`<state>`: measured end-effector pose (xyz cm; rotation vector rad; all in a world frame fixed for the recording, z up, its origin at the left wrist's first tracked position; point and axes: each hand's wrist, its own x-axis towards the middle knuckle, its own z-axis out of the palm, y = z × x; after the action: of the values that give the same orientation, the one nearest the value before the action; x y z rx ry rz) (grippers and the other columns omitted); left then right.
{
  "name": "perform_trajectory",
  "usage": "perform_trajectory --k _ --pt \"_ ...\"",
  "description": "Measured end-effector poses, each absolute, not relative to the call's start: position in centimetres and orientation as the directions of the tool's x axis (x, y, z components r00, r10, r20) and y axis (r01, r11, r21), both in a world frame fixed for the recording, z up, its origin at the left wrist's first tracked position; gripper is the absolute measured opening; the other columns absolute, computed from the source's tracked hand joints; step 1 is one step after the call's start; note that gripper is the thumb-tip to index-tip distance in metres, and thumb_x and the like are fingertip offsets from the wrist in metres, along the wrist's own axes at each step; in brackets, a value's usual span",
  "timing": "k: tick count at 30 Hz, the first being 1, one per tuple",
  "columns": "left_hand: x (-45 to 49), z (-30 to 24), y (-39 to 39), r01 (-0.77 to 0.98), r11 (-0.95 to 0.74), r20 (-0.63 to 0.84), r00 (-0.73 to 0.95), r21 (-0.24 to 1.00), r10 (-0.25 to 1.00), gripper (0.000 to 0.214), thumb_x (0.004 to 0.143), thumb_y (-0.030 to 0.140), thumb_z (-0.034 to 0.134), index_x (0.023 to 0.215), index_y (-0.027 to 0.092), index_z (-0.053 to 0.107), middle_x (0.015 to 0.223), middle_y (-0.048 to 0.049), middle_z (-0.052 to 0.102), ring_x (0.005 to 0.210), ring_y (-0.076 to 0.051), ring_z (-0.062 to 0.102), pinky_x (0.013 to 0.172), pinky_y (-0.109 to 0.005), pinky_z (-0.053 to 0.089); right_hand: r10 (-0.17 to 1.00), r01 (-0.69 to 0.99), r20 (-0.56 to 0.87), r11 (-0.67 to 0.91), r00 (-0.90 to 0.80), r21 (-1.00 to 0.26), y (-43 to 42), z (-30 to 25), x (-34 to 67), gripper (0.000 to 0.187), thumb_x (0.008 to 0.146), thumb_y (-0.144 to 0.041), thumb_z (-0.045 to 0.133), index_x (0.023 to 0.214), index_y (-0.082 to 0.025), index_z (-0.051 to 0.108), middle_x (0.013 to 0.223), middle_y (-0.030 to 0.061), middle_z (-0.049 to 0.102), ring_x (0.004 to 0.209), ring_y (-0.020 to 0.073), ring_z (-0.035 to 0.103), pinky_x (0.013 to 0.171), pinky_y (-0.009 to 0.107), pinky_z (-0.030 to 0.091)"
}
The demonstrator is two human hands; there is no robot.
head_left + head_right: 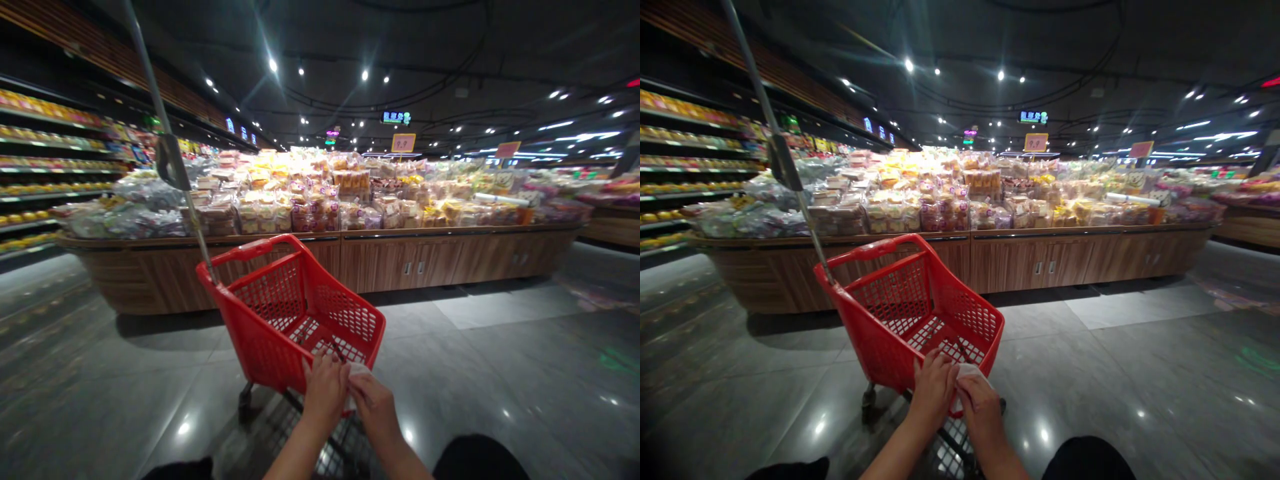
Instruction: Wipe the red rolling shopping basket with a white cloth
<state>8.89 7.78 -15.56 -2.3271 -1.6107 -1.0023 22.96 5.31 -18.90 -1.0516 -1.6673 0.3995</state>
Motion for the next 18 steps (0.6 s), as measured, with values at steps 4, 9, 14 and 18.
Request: perform_trajectory --k 4,9,14,18 --pt "8.2 -16.2 8.4 0.859 -0.441 0.583 0.226 0.258 0.781 0.03 0.09 0.031 0.039 0.073 0.021 0.063 0.092 -0.0057 0.064 0.112 -0.027 0.048 0.096 -0.055 0.033 0.785 0.523 0.618 0.544 -0.04 -0.657 7.6 -18.1 24.7 0.018 0.084 -0.02 0.051 0.089 -0.021 0.068 0.091 0.0051 0.07 0.088 0.0195 0.064 0.083 0.035 0.051" --pt "7.1 -15.9 9.2 0.848 -0.467 0.59 0.248 0.252 0.769 0.026 0.089 0.028 0.041 0.077 0.02 0.061 0.091 -0.0061 0.062 0.109 -0.026 0.048 0.095 -0.052 0.037 0.784 0.592 0.61 0.441 0.112 -0.675 9.9 -17.6 26.0 0.02 0.081 -0.016 0.047 0.084 -0.018 0.067 0.088 0.0071 0.069 0.085 0.0212 0.064 0.082 0.039 0.051" --pt "6.2 -15.9 10.0 0.837 -0.484 0.598 0.258 0.253 0.759 0.029 0.09 0.021 0.037 0.072 0.02 0.06 0.088 -0.0044 0.06 0.111 -0.023 0.047 0.098 -0.049 0.037 0.761 0.477 0.642 0.6 -0.093 -0.642 7.2 -18.3 21.5 0.021 0.084 -0.014 0.046 0.09 -0.019 0.065 0.097 0.0061 0.068 0.095 0.0186 0.061 0.088 0.035 0.048" --pt "4.9 -15.7 10.4 0.822 -0.512 0.601 0.283 0.25 0.747 0.026 0.089 0.022 0.038 0.076 0.021 0.061 0.092 -0.0042 0.061 0.112 -0.022 0.047 0.099 -0.047 0.038 0.777 0.561 0.618 0.565 -0.117 -0.605 8.7 -17.6 22.3 0.024 0.081 -0.011 0.046 0.09 -0.02 0.066 0.092 0.0049 0.069 0.09 0.0186 0.062 0.083 0.032 0.049"
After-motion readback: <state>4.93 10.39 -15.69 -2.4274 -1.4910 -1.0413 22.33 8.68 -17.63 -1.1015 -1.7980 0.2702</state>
